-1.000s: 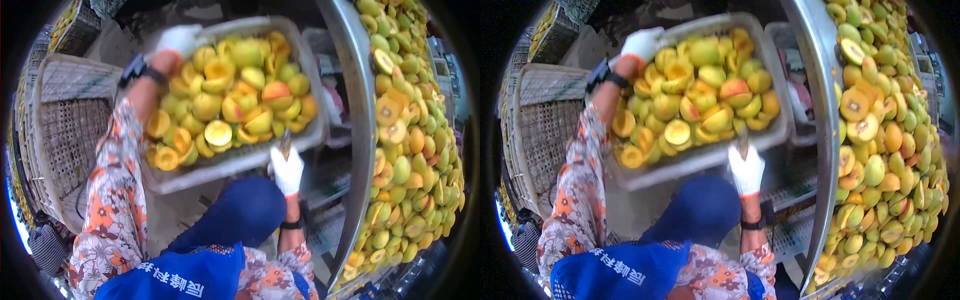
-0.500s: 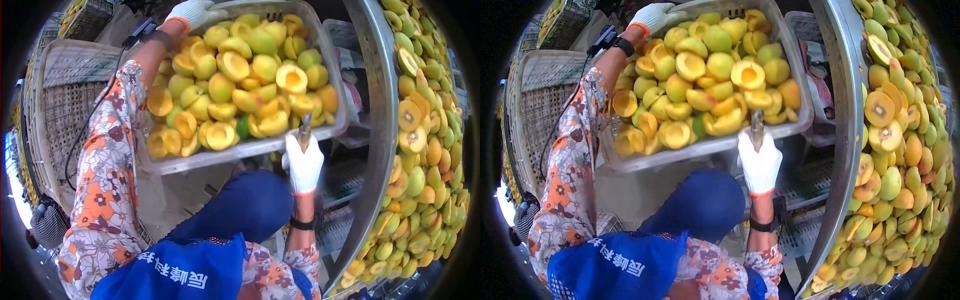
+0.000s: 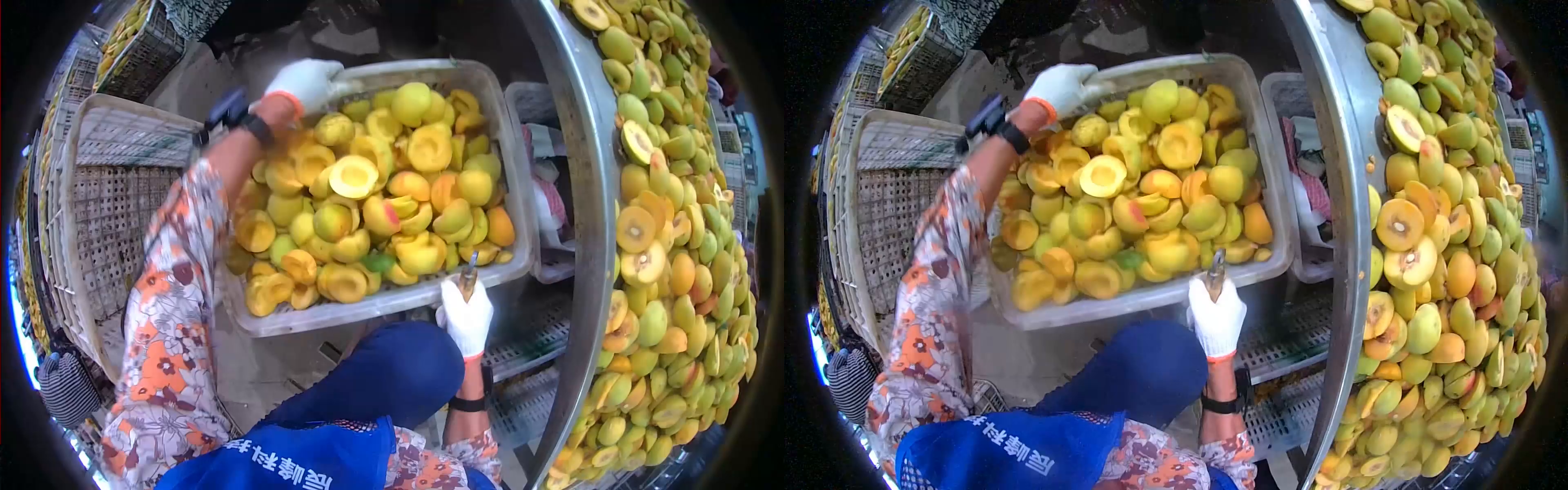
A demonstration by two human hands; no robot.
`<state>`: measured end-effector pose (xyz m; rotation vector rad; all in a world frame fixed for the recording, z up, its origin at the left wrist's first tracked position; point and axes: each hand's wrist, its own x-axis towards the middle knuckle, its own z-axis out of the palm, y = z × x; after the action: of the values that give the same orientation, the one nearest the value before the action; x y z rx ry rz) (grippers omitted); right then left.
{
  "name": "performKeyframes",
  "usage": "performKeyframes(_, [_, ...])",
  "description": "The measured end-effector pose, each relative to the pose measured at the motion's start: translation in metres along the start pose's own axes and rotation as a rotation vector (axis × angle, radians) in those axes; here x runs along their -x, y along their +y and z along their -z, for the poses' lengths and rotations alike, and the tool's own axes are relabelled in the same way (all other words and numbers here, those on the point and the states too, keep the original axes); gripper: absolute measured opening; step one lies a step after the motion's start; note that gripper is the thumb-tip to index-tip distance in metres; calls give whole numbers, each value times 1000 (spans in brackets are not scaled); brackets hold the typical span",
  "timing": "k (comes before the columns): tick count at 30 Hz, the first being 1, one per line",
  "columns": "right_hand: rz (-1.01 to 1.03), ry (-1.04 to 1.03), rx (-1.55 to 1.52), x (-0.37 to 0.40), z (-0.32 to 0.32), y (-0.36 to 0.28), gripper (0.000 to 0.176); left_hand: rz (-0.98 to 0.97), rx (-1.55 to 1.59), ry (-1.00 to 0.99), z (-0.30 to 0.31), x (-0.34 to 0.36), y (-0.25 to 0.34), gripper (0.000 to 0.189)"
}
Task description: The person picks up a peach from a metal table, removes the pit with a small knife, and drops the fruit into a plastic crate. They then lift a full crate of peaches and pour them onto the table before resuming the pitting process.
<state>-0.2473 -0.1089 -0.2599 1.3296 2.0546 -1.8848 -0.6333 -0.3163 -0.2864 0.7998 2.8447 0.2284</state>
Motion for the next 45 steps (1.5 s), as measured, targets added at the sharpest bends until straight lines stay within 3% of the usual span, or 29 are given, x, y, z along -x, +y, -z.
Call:
performKeyframes(2, [-74, 3, -49, 3, 1, -2, 24, -85, 10, 54, -14, -6, -15, 50])
performKeyframes(5, [21, -31, -52, 10, 1, -10, 25, -15, 107, 44, -9, 3, 0, 51])
performKeyframes(7, [0, 6, 29, 4, 7, 23, 24, -37, -41, 44, -7, 15, 8, 52])
performKeyframes(10, [-20, -33, -95, 6, 0, 1, 20, -61, -5, 20, 3, -1, -2, 53])
performKeyframes(13, [-33, -52, -116, 13, 0, -22, 17, -101, 71, 61, -35, -17, -30, 50])
performKeyframes(15, [-54, -43, -93, 6, 3, 12, 16, -35, -29, 63, -7, 15, 8, 52])
performKeyframes(17, [-40, -39, -106, 3, -1, 10, 16, -24, 21, -45, 1, 3, 0, 53])
performKeyframes(19, [-84, -39, -128, 9, -1, -13, 16, -120, 14, 111, -24, -11, -21, 51])
performKeyframes(20, [-65, -51, -240, 13, -2, -16, 15, -4, 86, -12, -12, -9, -11, 50])
performKeyframes(24, [-88, -96, -133, 11, -4, -15, 16, -2, -33, 30, -5, 14, 11, 54])
performKeyframes(27, [-119, -61, -154, 11, 0, -11, 16, -78, 18, 20, -13, -5, -9, 54])
performKeyframes(29, [-73, -66, -160, 14, 4, -1, 16, -75, 27, 47, -15, 6, -1, 51])
performKeyframes(31, [-47, -98, -149, 4, 6, 20, 17, 55, -24, -3, -5, 17, 16, 56])
performKeyframes(33, [-92, -97, -107, 8, 9, 12, 17, 6, 86, -30, -4, 13, 10, 51])
performKeyframes(36, [-51, -156, -114, 1, 12, 11, 17, -6, -11, -4, -3, 15, 13, 50])
performKeyframes(40, [59, -126, 232, 22, 35, 21, 40, -36, -7, 35, -10, 16, 9, 57])
performKeyframes(41, [75, -111, 222, 36, 45, 20, 40, 44, 24, -66, -1, 18, 19, 56])
performKeyframes(43, [200, 71, 233, 70, 68, 21, 44, -162, -151, 498, -17, 35, 37, 56])
performKeyframes(44, [184, 120, 342, 88, 81, 17, 46, -201, -64, 553, -16, 51, 62, 55])
performKeyframes(45, [199, 147, 409, 104, 98, 26, 48, -377, 93, 480, 12, 78, 98, 52])
